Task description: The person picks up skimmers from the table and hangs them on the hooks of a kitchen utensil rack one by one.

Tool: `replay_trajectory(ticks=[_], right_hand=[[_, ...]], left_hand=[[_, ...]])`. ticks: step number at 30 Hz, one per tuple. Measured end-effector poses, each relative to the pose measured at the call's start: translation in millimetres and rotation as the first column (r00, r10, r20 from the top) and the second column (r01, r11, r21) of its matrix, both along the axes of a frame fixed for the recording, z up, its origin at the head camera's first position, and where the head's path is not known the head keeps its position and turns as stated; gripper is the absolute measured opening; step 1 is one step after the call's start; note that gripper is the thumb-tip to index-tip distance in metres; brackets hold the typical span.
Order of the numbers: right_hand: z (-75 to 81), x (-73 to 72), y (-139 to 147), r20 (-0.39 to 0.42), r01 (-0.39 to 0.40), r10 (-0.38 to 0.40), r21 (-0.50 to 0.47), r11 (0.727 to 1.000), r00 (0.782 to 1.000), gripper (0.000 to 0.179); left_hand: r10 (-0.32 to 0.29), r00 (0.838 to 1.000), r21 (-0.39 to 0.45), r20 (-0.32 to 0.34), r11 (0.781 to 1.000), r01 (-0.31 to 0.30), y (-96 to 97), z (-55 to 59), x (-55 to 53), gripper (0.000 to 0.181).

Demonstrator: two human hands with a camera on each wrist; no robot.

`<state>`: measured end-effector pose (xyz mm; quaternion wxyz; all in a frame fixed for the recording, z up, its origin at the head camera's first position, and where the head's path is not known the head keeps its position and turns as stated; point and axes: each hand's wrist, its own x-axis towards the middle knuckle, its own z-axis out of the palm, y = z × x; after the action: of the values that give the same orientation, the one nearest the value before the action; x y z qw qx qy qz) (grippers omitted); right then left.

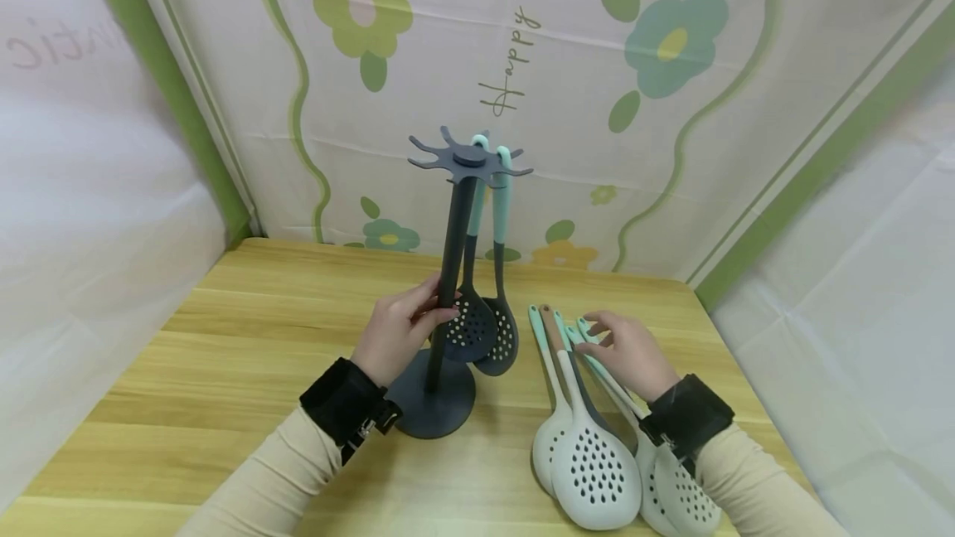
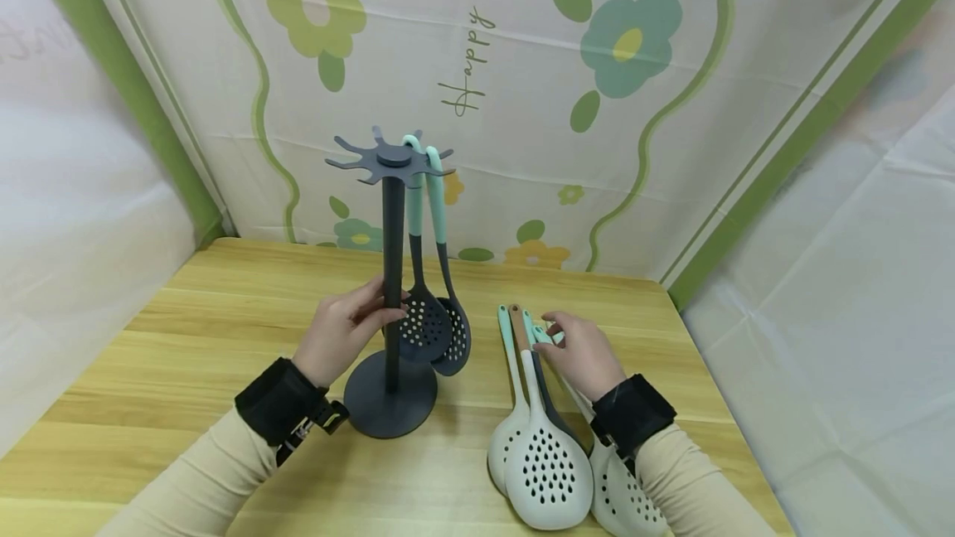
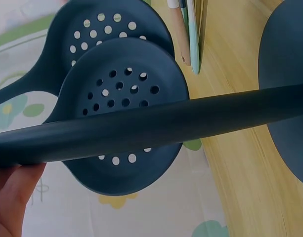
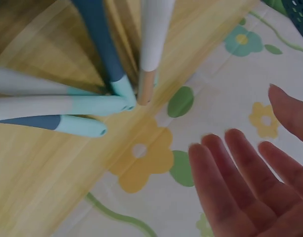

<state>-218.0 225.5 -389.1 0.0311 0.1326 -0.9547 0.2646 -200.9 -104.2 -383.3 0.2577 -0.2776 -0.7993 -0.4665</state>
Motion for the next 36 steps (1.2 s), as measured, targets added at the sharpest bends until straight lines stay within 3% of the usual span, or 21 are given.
replay_trajectory(ticks=[12,20,26,36], right_hand=[[-15.3,1.3,-1,0.105,-0.019,0.007,0.116,0.993,0.994,0.052],[-26.9,1.3,-6,0.210,-0.018,0.001,0.081,0.997,0.978,0.050],[-33.5,1.5,-9,0.225,-0.021,-0.002,0.099,0.995,0.974,0.048],[-39.4,2.7,-15,0.282,0.000,-0.022,0.077,0.997,0.959,0.021]], left_hand=[[0.064,0.997,0.009,-0.033,0.998,-0.064,4.9,-1.1,3.8,0.045],[0.069,0.997,0.020,-0.040,0.998,-0.068,6.4,-3.3,4.9,0.047],[0.079,0.996,0.035,-0.033,0.996,-0.078,8.5,-3.0,6.0,0.048],[0.079,0.997,0.042,-0.024,0.996,-0.078,9.5,-2.1,5.3,0.049]])
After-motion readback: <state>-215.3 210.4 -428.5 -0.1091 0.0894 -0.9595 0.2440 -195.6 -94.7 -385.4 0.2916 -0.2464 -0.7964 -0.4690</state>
